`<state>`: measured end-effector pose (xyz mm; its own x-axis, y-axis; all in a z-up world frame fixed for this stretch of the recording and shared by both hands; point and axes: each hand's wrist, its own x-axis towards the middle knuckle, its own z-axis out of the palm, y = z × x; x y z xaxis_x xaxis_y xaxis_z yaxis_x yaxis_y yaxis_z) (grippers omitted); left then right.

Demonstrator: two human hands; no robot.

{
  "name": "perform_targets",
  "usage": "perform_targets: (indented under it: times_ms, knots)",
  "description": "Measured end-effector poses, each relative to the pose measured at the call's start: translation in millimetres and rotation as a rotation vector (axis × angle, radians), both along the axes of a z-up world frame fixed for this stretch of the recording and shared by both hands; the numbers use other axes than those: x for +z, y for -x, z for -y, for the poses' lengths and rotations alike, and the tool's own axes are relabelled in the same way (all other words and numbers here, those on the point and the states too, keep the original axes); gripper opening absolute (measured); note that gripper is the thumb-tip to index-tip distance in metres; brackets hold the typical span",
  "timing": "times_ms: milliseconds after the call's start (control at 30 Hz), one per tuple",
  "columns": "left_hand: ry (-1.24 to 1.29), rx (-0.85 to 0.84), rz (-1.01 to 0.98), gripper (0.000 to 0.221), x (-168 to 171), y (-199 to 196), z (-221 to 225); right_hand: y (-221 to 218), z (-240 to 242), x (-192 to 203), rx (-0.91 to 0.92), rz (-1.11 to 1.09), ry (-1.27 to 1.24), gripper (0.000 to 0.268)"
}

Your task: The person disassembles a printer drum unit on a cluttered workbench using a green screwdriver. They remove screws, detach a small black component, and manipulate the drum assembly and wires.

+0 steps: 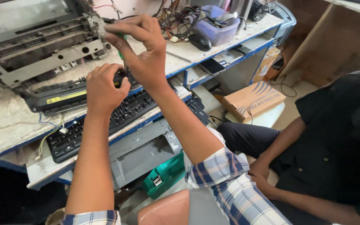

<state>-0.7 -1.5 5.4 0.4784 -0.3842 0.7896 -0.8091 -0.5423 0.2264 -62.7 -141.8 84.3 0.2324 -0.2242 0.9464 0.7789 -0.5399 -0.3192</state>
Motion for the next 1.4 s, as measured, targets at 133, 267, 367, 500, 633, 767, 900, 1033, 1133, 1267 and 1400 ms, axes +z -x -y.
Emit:
perform_targets:
  times_ms: [133, 267, 367, 500, 633, 767, 900, 1033, 1133, 1267, 1400]
  knots:
    - [0.012, -0.004, 0.007, 0.026, 0.4, 1.0, 0.8, 3.1, 1.0, 1.4, 0.056, -0.051, -0.005, 0.014]
    - [0.005, 0.002, -0.024, 0.025, 1.6, 3.2, 0.6, 1.3, -2.6, -1.2, 0.075, 0.026, -0.036, 0.018]
    - [0.006, 0.002, -0.034, 0.024, 2.3, 3.0, 0.2, -2.1, -0.7, -2.8, 0.113, -0.026, -0.06, 0.016]
    - [-0.002, 0.005, -0.043, 0.025, 1.1, 3.0, 0.9, -1.0, 3.6, -4.1, 0.127, -0.029, -0.026, 0.01]
    - [-0.015, -0.001, -0.015, 0.026, 1.4, 2.1, 0.1, -5.9, 1.9, -10.0, 0.167, -0.018, -0.074, 0.017]
    - [0.001, -0.008, -0.025, 0.026, 0.7, 2.7, -0.5, -15.2, 3.5, -13.4, 0.175, -0.196, -0.184, 0.017]
    - [0.01, 0.0, 0.036, 0.026, -1.7, -3.6, 0.8, -23.9, 9.7, -10.3, 0.287, -0.027, -0.115, 0.021]
    - [0.043, -0.009, -0.023, 0.022, -2.0, -4.3, -1.4, -16.4, 10.8, -9.3, 0.108, 0.034, 0.0, 0.023]
    - [0.083, -0.029, 0.004, 0.024, -0.8, -0.2, -1.4, -8.3, 8.0, -2.7, 0.284, -0.1, -0.105, 0.012]
    - [0.095, -0.03, -0.068, 0.025, -0.9, 1.3, -2.9, -0.4, 0.9, 3.2, 0.493, -0.122, -0.176, 0.016]
    - [0.095, -0.03, -0.082, 0.023, -0.3, 0.3, -2.5, -3.5, 5.4, -5.0, 0.277, 0.017, 0.036, 0.019]
